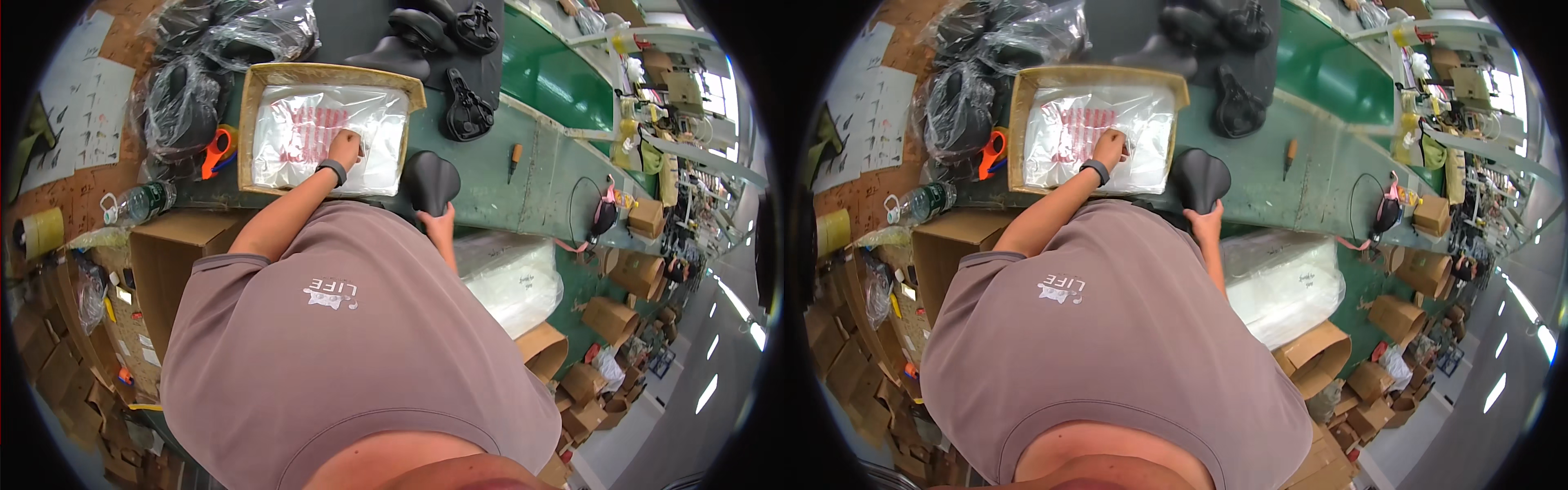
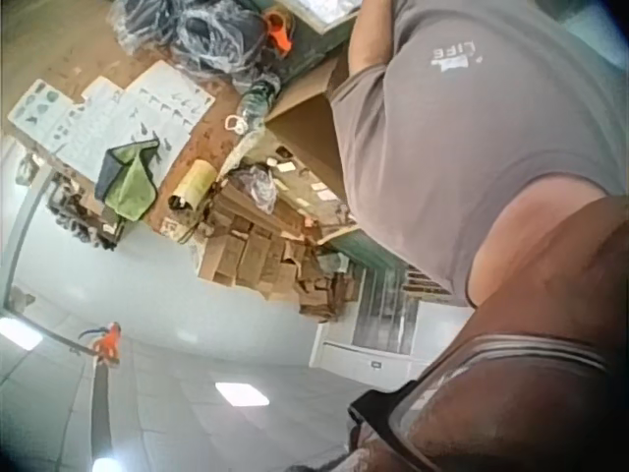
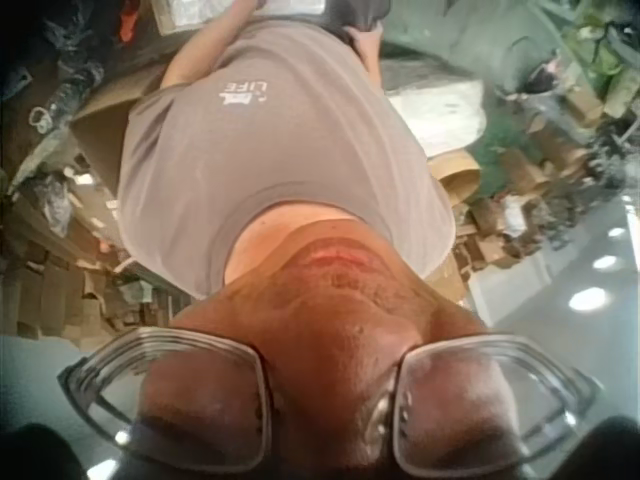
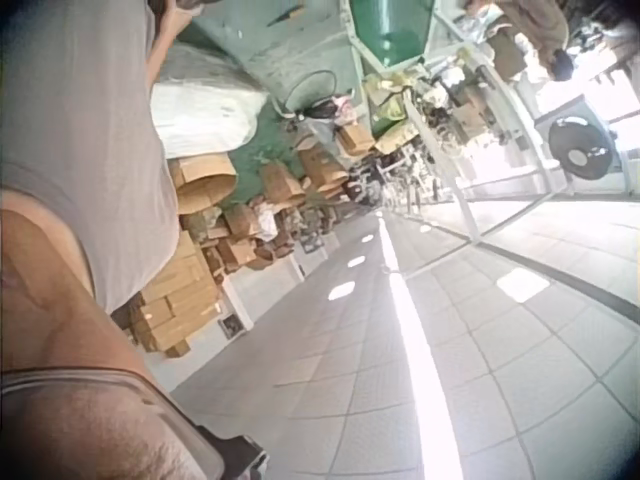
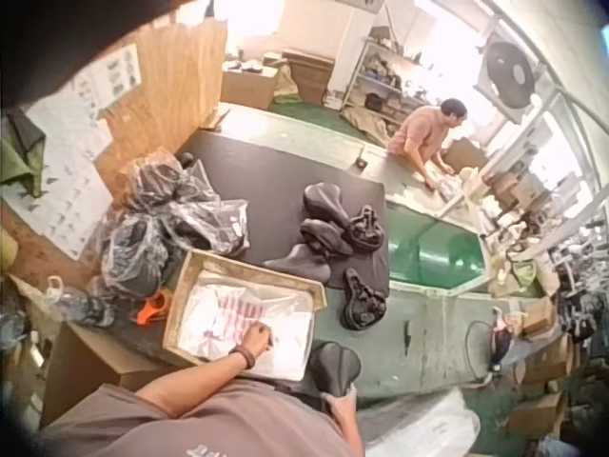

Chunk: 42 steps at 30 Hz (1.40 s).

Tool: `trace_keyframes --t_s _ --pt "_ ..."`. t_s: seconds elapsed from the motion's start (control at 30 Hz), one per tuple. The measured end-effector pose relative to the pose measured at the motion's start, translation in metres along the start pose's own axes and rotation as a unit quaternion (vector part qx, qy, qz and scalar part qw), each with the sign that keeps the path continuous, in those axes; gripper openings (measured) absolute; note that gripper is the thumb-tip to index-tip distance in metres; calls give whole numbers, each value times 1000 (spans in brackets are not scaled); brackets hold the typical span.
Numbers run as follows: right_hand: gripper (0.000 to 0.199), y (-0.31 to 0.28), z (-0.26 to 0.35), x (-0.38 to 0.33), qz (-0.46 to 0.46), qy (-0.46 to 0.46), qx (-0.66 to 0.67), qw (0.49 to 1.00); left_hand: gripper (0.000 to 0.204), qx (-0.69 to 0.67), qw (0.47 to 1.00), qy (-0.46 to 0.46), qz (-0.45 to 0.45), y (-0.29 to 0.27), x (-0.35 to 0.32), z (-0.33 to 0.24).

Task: Packing bicycle seats into plastic bags and placing them into a large cardboard shipping box.

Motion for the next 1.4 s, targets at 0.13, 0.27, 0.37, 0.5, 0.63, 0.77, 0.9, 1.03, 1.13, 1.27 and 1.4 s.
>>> trace_keyframes --t_s 0.13,0.27,0.37,0.5,0.63,0.77,0.9,1.03,1.13,1.27,1.4 --pt "90 -49 21 -49 274 201 430 837 28 -133 991 -20 20 -59 -30 -13" --pt "72 -42 121 -85 368 12 512 776 26 -68 992 105 4 -88 -74 -24" --pt "68 3 155 -57 382 -3 391 838 24 64 967 245 -11 -85 -111 -53" --pt "59 32 219 -87 466 20 373 802 20 -15 966 211 145 -88 -125 -64" --pt "50 43 211 -77 457 70 382 801 20 -302 943 -98 105 -122 -169 -82" --pt "49 21 208 -82 431 116 462 766 14 -647 759 -30 57 -196 -136 -55" --pt "63 -11 223 -86 480 -49 480 733 18 -494 848 -77 175 -206 -132 -94" --pt "85 -27 229 -74 419 -192 246 853 15 -182 980 74 7 -152 -114 -161" --pt "111 -40 265 -93 98 -399 -78 909 8 -110 920 376 -24 -105 -124 -246" --pt "94 -1 235 -22 201 -132 296 924 20 16 826 494 270 -68 -157 -293" --pt "66 -38 296 36 369 -21 405 837 5 -189 908 371 -50 -116 -67 -315"
Point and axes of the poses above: each hand's wrist, its own x-axis towards the middle knuckle, its own y-axis out of the palm, z = x × y, the point moved 1 cm from there along x, towards the middle knuckle, and after that the axes turned 9 degrees about -z, right-handed, at the moved point
